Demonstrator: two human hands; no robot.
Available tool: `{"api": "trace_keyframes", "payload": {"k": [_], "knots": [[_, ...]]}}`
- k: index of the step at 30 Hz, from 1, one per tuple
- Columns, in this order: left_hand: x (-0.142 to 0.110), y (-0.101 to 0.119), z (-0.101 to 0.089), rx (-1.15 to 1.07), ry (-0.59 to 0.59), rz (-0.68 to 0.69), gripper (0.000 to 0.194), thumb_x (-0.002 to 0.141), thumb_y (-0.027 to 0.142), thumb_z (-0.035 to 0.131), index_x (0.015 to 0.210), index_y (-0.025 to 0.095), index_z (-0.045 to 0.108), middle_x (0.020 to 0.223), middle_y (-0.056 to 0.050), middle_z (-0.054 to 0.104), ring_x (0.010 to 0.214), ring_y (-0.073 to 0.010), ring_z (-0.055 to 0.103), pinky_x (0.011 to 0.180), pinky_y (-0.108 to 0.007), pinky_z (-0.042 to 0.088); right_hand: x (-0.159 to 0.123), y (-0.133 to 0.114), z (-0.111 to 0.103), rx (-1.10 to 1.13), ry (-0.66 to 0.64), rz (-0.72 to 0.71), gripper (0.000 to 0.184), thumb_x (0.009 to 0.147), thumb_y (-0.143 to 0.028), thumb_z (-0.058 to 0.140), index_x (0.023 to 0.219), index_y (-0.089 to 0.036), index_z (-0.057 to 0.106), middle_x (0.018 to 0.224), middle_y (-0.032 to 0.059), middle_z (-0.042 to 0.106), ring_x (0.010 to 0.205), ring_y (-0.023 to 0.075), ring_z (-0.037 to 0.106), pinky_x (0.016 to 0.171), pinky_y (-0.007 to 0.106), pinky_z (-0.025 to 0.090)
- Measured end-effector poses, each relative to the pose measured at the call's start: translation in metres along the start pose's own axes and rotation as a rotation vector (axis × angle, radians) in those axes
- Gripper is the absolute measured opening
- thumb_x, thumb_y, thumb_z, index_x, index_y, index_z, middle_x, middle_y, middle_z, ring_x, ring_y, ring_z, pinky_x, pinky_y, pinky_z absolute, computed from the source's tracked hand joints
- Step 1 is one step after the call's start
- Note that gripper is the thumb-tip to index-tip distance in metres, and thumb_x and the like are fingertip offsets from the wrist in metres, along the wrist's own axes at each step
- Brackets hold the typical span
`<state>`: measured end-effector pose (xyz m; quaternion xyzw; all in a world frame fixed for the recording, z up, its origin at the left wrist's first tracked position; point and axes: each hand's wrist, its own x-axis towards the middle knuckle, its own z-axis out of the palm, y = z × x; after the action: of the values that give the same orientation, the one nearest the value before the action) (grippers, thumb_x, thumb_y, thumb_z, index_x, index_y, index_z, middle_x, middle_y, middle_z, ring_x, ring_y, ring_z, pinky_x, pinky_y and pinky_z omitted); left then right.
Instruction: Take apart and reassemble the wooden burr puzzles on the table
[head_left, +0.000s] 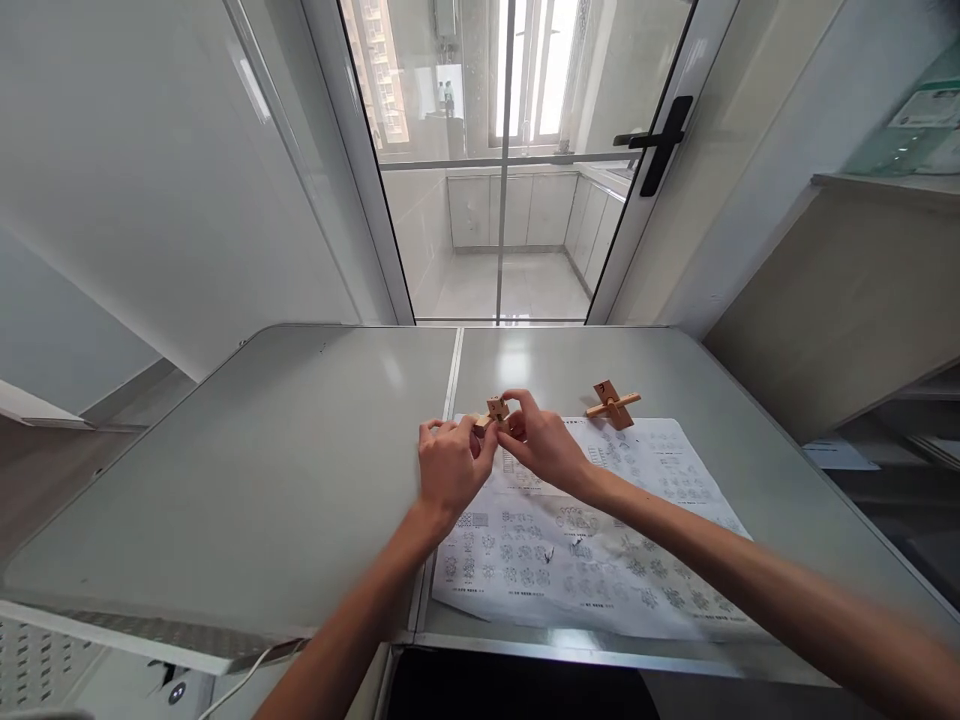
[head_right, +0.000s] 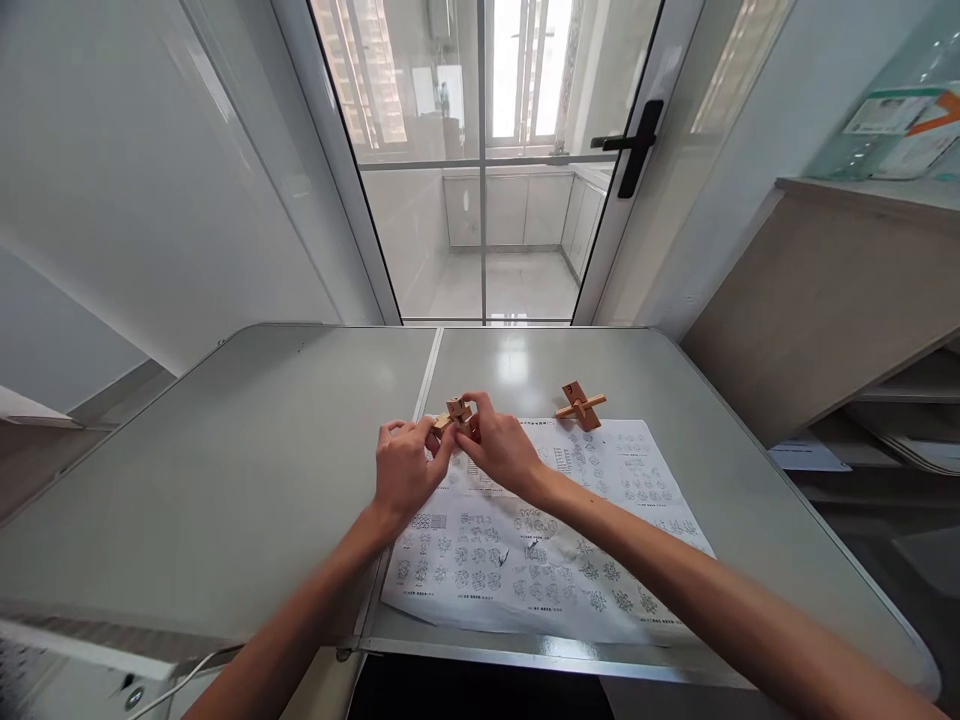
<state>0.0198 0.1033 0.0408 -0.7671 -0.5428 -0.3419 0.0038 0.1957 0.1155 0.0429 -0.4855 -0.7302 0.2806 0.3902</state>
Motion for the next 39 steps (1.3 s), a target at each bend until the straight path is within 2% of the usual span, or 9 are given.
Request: {"api": "trace_keyframes", "payload": {"k": [4, 7, 9, 14, 22, 27, 32, 36, 39], "knots": [[0.006, -0.015, -0.007, 0.031, -0.008, -0.016, 0.030, 0.105, 0.040, 0.058, 0.084, 0.020, 0.066, 0.064, 0.001, 0.070, 0.065, -0.0199, 0.067, 0.098, -0.042, 0.040, 0.012, 0.000, -0.008, 0.264, -0.191, 0.041, 0.045, 0.094, -0.041, 0.071, 0.127, -0.026, 0.043, 0.082, -0.0008, 0.078, 0.068, 0.0216, 0.075, 0.065, 0.033, 0.058], [0.011, -0.028, -0.014, 0.046, 0.013, -0.059, 0.033, 0.106, 0.042, 0.054, 0.085, 0.020, 0.067, 0.066, 0.000, 0.071, 0.063, -0.0198, 0.066, 0.097, -0.042, 0.040, 0.016, -0.001, -0.017, 0.326, -0.309, 0.003, 0.049, 0.095, -0.042, 0.073, 0.129, -0.025, 0.042, 0.082, -0.0018, 0.078, 0.068, 0.0197, 0.074, 0.068, 0.034, 0.059], [0.012, -0.035, -0.018, 0.071, 0.017, -0.075, 0.037, 0.106, 0.045, 0.054, 0.081, 0.020, 0.066, 0.065, 0.000, 0.071, 0.062, -0.0197, 0.065, 0.097, -0.043, 0.040, 0.017, -0.001, -0.020, 0.240, -0.306, 0.000, 0.043, 0.098, -0.043, 0.070, 0.128, -0.025, 0.045, 0.083, -0.0008, 0.079, 0.068, 0.0194, 0.074, 0.067, 0.032, 0.058], [0.006, -0.044, -0.018, 0.222, -0.011, -0.036, 0.039, 0.102, 0.044, 0.058, 0.073, 0.021, 0.067, 0.064, -0.002, 0.071, 0.064, -0.0213, 0.064, 0.098, -0.045, 0.038, 0.029, 0.008, -0.023, -0.288, -0.269, 0.125, 0.020, 0.108, -0.041, 0.056, 0.106, -0.021, 0.059, 0.089, 0.0045, 0.080, 0.075, 0.0186, 0.075, 0.064, 0.026, 0.049], [-0.009, -0.047, 0.003, 0.231, -0.095, 0.032, 0.034, 0.096, 0.037, 0.064, 0.065, 0.021, 0.062, 0.068, -0.007, 0.075, 0.069, -0.0249, 0.065, 0.097, -0.048, 0.037, 0.047, 0.022, -0.011, -0.610, -0.354, 0.129, 0.018, 0.102, -0.029, 0.062, 0.089, -0.018, 0.068, 0.086, 0.0115, 0.078, 0.079, 0.0240, 0.073, 0.063, 0.028, 0.037], [-0.010, -0.048, 0.011, 0.152, -0.148, 0.057, 0.034, 0.092, 0.041, 0.067, 0.065, 0.022, 0.059, 0.066, -0.007, 0.072, 0.067, -0.0242, 0.064, 0.090, -0.046, 0.038, 0.048, 0.013, -0.001, -0.721, -0.418, 0.054, 0.020, 0.104, -0.028, 0.055, 0.099, -0.017, 0.071, 0.101, 0.0161, 0.079, 0.084, 0.0272, 0.075, 0.064, 0.030, 0.041], [-0.005, -0.047, 0.007, -0.008, -0.190, 0.059, 0.034, 0.082, 0.044, 0.073, 0.064, 0.023, 0.053, 0.061, -0.001, 0.063, 0.061, -0.0196, 0.058, 0.085, -0.041, 0.039, 0.047, 0.010, 0.004, -0.765, -0.476, -0.071, 0.017, 0.103, -0.023, 0.056, 0.110, -0.017, 0.070, 0.110, 0.0162, 0.077, 0.086, 0.0278, 0.076, 0.065, 0.031, 0.046], [0.000, -0.051, 0.000, -0.194, -0.194, 0.011, 0.032, 0.072, 0.035, 0.075, 0.063, 0.023, 0.046, 0.060, 0.004, 0.052, 0.061, -0.0166, 0.049, 0.078, -0.035, 0.039, 0.045, 0.013, 0.001, -0.770, -0.517, -0.218, 0.015, 0.103, -0.025, 0.060, 0.112, -0.015, 0.068, 0.110, 0.0156, 0.075, 0.088, 0.0270, 0.075, 0.067, 0.030, 0.048], [0.006, -0.058, 0.001, -0.362, -0.170, -0.076, 0.036, 0.071, 0.034, 0.072, 0.060, 0.023, 0.040, 0.057, 0.007, 0.041, 0.057, -0.0135, 0.039, 0.068, -0.030, 0.035, 0.042, 0.017, -0.006, -0.767, -0.524, -0.333, 0.015, 0.106, -0.028, 0.060, 0.111, -0.016, 0.067, 0.107, 0.0135, 0.074, 0.087, 0.0250, 0.074, 0.068, 0.030, 0.048]]}}
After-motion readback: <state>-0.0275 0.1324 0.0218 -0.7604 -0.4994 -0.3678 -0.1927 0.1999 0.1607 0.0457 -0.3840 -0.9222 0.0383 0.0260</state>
